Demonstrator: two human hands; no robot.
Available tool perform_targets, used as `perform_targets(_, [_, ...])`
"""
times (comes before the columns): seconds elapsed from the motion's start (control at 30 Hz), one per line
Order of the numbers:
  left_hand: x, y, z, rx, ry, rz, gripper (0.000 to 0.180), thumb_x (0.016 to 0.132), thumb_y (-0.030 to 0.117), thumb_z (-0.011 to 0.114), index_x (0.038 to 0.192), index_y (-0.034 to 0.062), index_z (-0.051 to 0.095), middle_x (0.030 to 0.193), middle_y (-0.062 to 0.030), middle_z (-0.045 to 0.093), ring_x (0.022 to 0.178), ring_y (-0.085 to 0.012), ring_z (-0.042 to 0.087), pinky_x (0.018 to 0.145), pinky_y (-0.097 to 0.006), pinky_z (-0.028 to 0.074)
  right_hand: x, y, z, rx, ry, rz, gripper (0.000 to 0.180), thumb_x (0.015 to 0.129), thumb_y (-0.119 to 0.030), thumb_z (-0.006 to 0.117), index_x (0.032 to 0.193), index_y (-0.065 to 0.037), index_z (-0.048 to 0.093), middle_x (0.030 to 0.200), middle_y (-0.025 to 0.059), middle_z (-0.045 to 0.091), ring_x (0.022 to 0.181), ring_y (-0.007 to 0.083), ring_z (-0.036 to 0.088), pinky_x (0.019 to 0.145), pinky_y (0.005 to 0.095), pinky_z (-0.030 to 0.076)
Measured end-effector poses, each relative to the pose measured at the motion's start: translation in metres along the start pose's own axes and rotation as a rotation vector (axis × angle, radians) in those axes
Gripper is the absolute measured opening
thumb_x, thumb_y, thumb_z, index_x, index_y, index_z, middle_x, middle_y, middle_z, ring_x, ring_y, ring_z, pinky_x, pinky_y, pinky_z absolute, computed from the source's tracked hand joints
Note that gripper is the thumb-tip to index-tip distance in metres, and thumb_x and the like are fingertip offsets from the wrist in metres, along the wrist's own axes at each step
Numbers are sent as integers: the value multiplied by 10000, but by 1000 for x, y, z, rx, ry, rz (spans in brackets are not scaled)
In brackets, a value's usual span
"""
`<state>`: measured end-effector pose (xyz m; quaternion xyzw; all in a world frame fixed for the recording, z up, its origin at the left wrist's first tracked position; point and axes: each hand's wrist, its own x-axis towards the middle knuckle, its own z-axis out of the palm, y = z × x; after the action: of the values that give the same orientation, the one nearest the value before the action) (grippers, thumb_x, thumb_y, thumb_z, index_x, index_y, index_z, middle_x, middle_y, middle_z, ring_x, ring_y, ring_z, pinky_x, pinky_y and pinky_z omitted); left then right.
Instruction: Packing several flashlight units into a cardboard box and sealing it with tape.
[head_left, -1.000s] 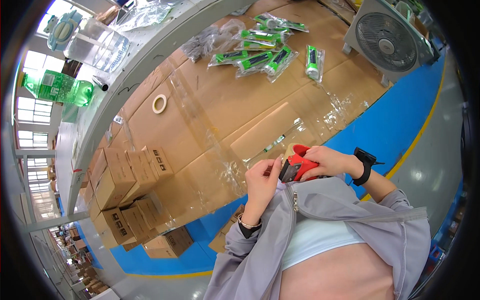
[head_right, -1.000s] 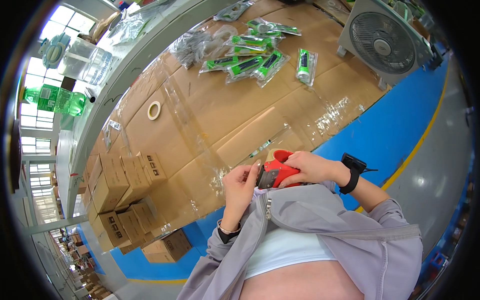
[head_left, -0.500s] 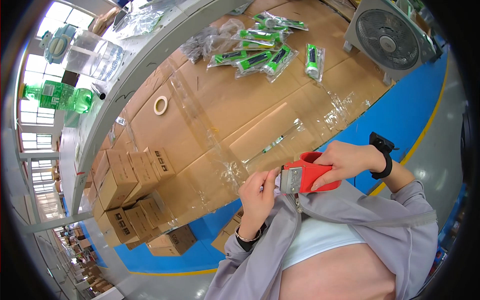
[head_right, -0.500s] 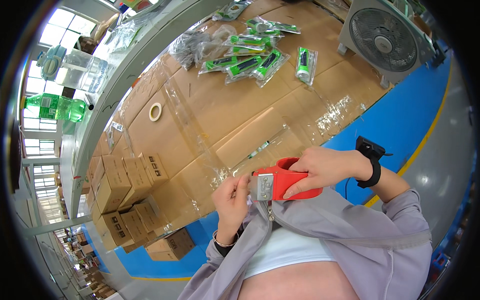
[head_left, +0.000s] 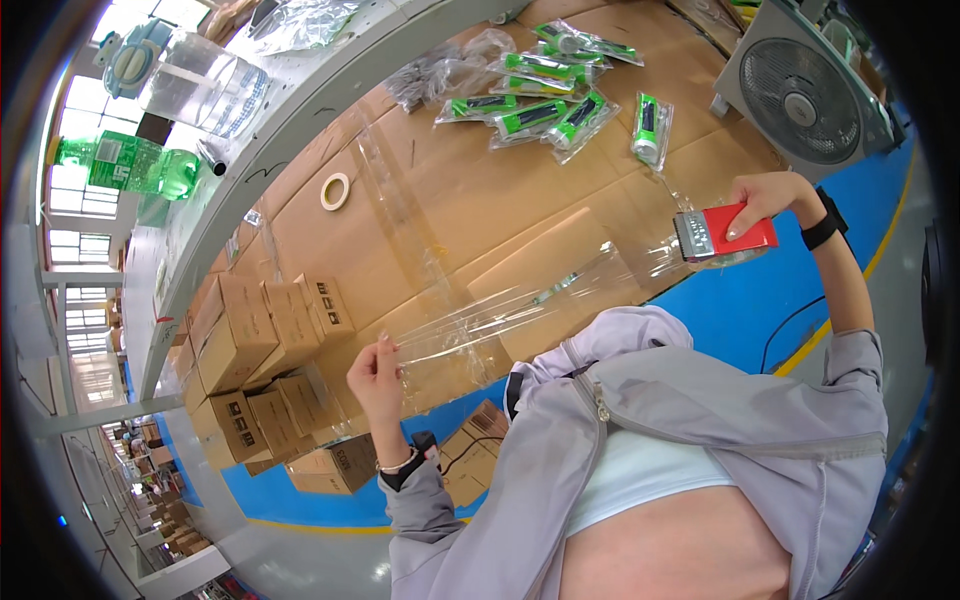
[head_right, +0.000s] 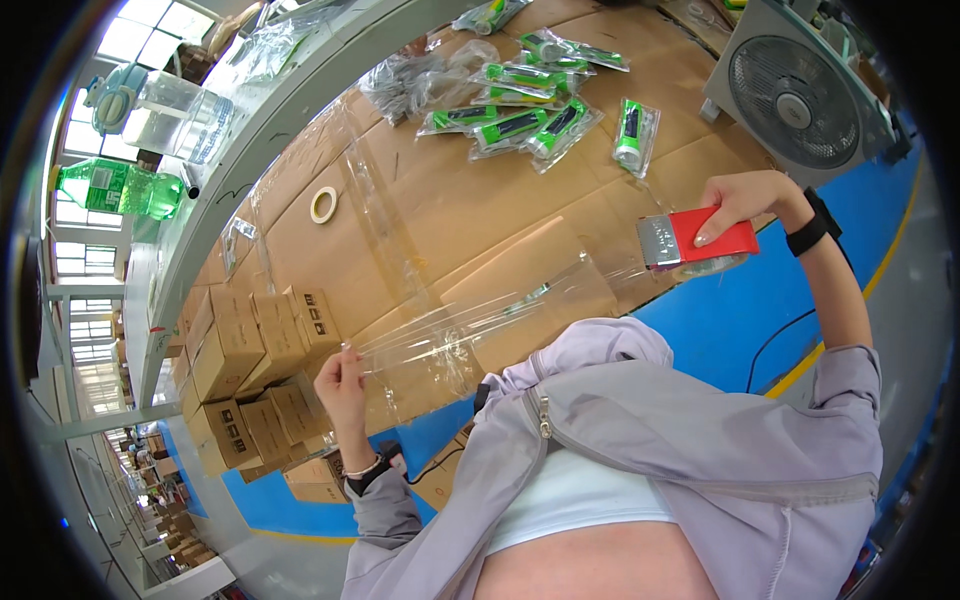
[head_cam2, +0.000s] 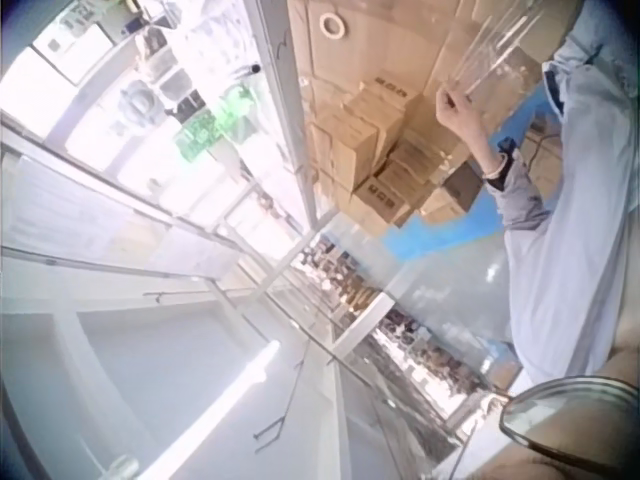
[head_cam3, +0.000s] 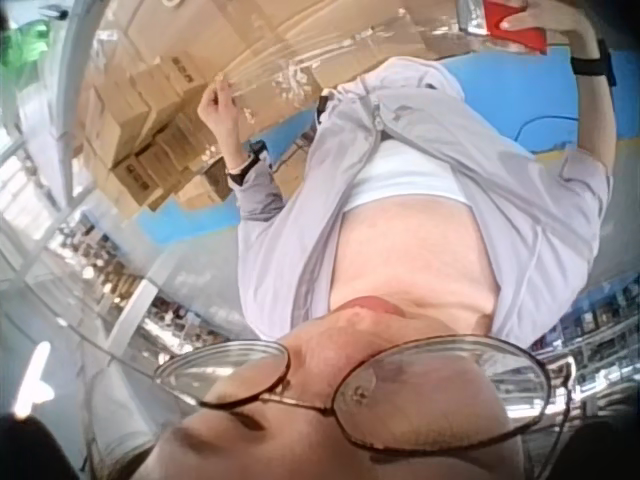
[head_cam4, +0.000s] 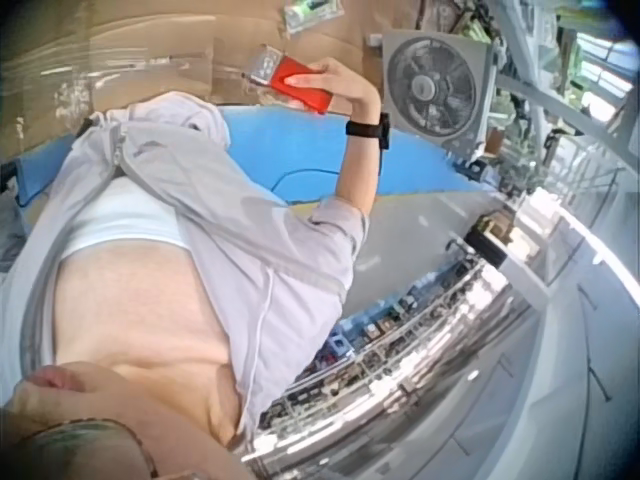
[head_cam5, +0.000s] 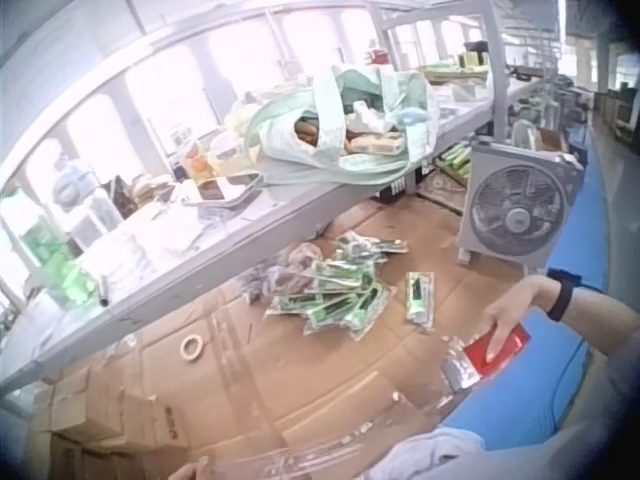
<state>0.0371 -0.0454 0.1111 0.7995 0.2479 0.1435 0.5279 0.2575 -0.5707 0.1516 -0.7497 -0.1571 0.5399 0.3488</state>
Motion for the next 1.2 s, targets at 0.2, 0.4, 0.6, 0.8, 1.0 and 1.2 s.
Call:
perform_targets(0.2, [-7,-75,37,-60,4,-119,303,926,254,618,766,2,661,551,36,512,495,-24,456,450,-178,337,65,-2,-3,-382,227,85,572,766,-518,710,589,20,633,519,25,551,470,97,517,437,270,386])
perform_targets(0.4, [-18,-116,76,-130,57,-199,315,879,281,683,758,-10,685,536,3,553,466,-37,485,424,-179,339,105,16,-13,-498,302,21,650,739,-588,697,613,47,637,526,99,560,476,190,543,466,324,419])
perform_targets(0.6, [-15,-130,89,-115,51,-261,305,838,247,734,742,-39,688,535,-8,563,471,-47,503,436,-181,371,122,24,-19,-509,228,129,655,730,-602,696,632,44,650,565,120,581,516,194,569,492,327,443])
perform_targets(0.8, [-17,-162,102,-112,33,-281,333,836,277,735,720,-31,690,524,-1,555,468,-49,500,433,-187,368,132,26,-17,-541,219,173,657,731,-604,693,653,47,656,572,125,590,536,206,590,502,332,461])
perform_targets(1.0, [-21,-200,139,-173,42,-341,335,853,289,715,727,-20,697,539,3,565,474,-41,480,440,-191,353,148,38,-14,-504,240,149,586,731,-534,734,655,42,657,550,117,594,484,204,596,456,316,472])
perform_targets(1.2, [-21,-211,151,-190,-37,-383,392,900,300,655,672,-19,658,570,0,578,519,-44,488,479,-197,369,165,25,-13,-599,146,237,673,698,-629,697,689,43,673,625,165,629,596,269,639,554,374,515])
